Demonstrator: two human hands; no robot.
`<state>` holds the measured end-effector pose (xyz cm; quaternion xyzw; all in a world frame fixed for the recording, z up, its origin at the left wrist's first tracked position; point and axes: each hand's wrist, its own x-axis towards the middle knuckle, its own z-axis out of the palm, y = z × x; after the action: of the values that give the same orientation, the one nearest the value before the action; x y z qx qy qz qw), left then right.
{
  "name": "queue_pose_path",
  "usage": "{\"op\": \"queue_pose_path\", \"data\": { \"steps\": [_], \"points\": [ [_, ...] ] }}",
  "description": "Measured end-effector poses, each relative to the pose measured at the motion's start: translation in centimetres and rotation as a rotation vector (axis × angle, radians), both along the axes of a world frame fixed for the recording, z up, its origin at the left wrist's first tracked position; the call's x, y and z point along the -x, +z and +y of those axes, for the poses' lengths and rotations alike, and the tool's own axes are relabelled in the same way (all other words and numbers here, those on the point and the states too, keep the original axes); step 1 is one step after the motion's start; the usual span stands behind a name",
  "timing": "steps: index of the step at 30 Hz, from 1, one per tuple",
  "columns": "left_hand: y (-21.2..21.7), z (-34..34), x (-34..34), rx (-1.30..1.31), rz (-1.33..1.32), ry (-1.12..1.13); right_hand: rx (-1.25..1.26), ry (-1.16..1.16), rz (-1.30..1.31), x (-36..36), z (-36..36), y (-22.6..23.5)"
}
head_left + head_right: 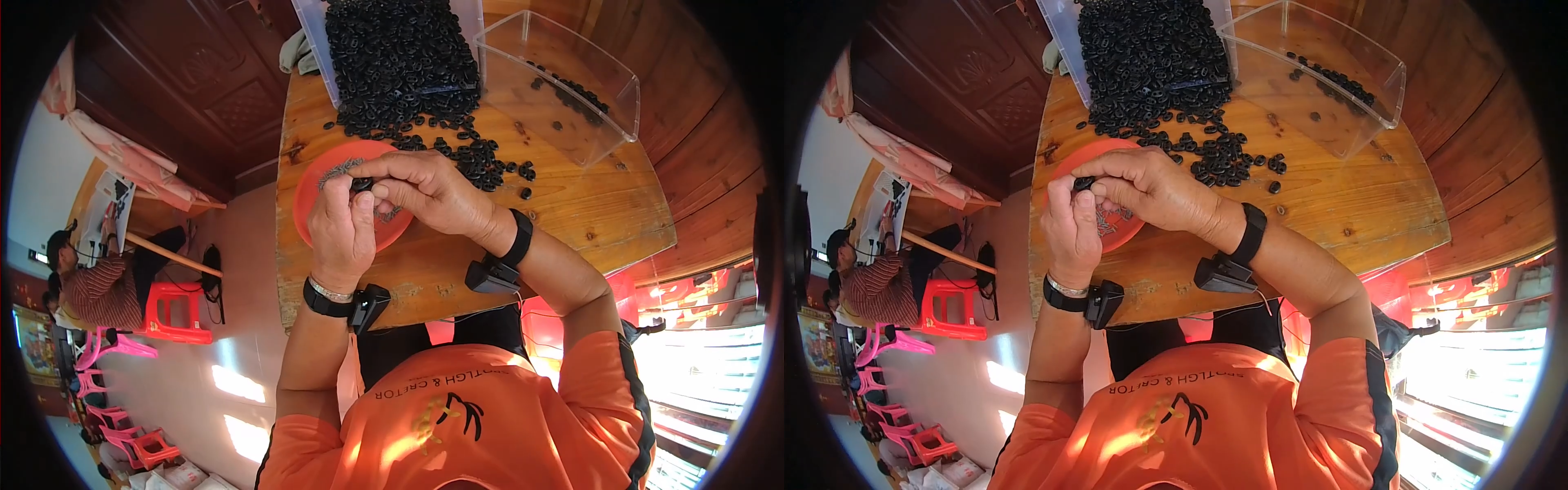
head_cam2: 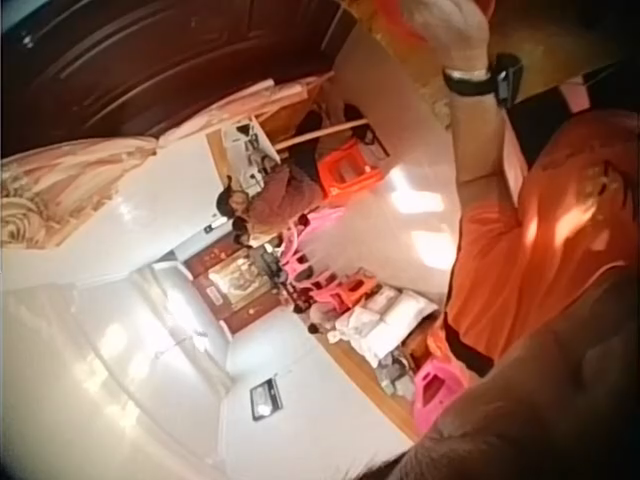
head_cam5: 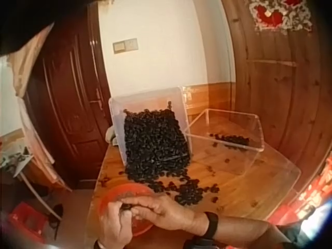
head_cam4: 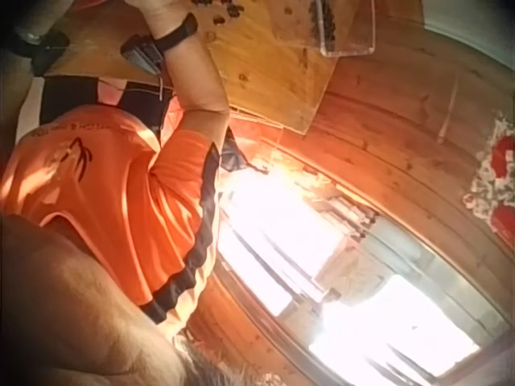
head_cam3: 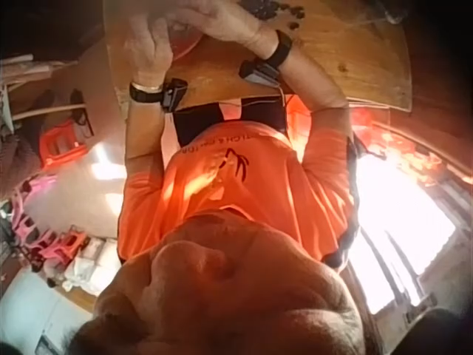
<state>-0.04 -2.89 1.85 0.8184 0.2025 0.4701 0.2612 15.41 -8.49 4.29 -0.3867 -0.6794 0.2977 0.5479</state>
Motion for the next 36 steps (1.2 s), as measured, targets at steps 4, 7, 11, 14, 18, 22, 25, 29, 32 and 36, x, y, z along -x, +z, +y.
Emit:
{"op": "queue_pose_path", "data": {
  "steps": [4, 7, 11, 14, 18, 22, 25, 29, 32, 36],
  "points": [
    [-0.1, -0.1, -0.2, -0.020, -0.018, 0.005, 0.026, -0.006, -0.018, 0.1, -0.2, 0.1],
    [-0.3, -0.2, -0.2, -0.015, -0.029, 0.021, 0.027, -0.010, -0.014, 0.2, -0.1, 0.1],
    [-0.4, -0.4, -0.4, -0.030, -0.033, 0.024, 0.033, 0.034, 0.047, 0.1, -0.3, 0.0],
    [-0.3, -0.7, -0.4, 0.019, -0.112, -0.006, -0.023, -0.023, 0.015, 0.6, -0.6, 0.7],
    [-0.7, 0.1, -0.5, 0.183, -0.131, -0.056, 0.110, 0.008, 0.122, 0.7, -0.3, 0.1],
    [-0.7, 0.4, -0.8, 0.273, -0.120, -0.158, 0.168, 0.088, 0.295, 0.0, 0.6, -0.8],
    [-0.9, 0.6, -0.6, 0.253, -0.115, -0.171, 0.191, 0.127, 0.327, -0.2, 0.6, -0.8],
    [-0.6, 0.6, -0.1, 0.122, -0.062, -0.126, 0.187, 0.146, 0.336, 0.1, 0.5, -0.8],
    [-0.7, 0.8, 0.0, 0.070, -0.068, -0.091, 0.179, 0.130, 0.282, 0.2, 0.4, -0.5],
    [-0.3, 0.4, -0.1, 0.048, -0.052, -0.057, 0.173, 0.122, 0.283, 0.4, 0.1, -0.3]
  ]
}}
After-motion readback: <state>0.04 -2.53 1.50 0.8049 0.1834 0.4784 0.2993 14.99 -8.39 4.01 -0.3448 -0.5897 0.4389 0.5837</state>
